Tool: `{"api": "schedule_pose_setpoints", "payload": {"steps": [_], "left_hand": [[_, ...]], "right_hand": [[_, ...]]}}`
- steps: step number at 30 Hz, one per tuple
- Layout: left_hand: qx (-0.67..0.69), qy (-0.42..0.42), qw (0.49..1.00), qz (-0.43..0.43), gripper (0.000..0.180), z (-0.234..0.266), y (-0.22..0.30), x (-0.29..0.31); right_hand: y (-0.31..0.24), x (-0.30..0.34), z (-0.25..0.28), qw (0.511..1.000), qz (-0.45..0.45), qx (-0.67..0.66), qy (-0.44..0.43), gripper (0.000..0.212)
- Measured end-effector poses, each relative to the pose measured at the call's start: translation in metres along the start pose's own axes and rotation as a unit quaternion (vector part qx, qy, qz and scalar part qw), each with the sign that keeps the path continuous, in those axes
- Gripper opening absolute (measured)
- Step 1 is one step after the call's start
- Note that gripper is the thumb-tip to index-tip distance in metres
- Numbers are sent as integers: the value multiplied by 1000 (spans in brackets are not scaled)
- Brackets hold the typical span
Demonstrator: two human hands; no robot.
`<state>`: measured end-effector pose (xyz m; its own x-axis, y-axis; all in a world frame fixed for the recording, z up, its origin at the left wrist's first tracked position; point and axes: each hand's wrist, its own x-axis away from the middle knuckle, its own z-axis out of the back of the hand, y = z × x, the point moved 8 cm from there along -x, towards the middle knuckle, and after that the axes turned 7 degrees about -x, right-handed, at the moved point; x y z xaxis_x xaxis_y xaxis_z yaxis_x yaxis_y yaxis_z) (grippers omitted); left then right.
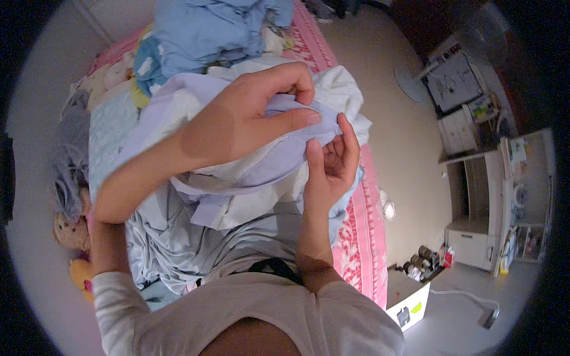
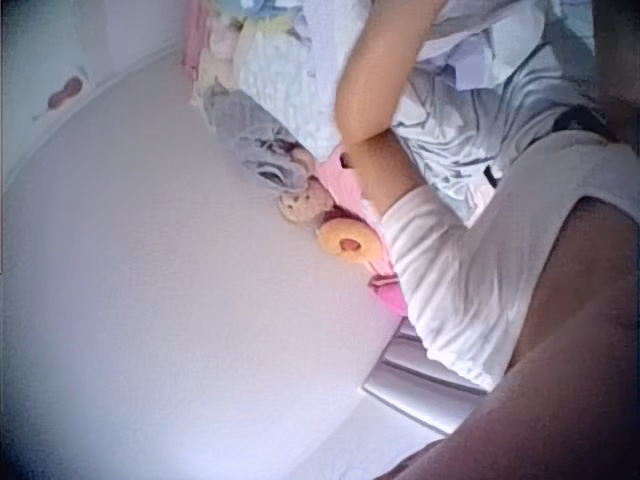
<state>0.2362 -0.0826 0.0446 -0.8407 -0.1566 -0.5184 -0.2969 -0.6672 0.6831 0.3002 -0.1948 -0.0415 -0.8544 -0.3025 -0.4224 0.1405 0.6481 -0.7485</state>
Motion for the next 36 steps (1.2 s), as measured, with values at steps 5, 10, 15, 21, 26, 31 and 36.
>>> {"api": "schedule_pose_setpoints", "payload": {"steps": [5, 10, 15, 21, 26, 31, 36], "left_hand": [[-160, -3, 987, -30, 21, -19, 6, -16], [-102, 122, 987, 32, 20, -33, -37, 17], [-13, 176, 982, 65, 18, -27, -43, 43], [92, 194, 963, 163, 16, -28, -64, 66], [114, 199, 951, 208, 16, -28, -68, 78], [144, 228, 937, 224, 17, -28, -65, 92], [130, 260, 937, 192, 16, -25, -63, 104]], "right_hand": [[12, -8, 17, 998, 0, -63, 25, 46], [27, -6, 24, 999, -26, -3, 38, 34], [46, -5, 23, 991, -91, -100, -14, 22], [43, 4, 4, 992, -89, -81, -47, 14], [40, 8, 2, 993, -94, -27, -64, 13], [43, 12, 1, 992, -98, 21, -76, 15], [36, 19, -5, 992, -79, 23, -95, 16]]}}
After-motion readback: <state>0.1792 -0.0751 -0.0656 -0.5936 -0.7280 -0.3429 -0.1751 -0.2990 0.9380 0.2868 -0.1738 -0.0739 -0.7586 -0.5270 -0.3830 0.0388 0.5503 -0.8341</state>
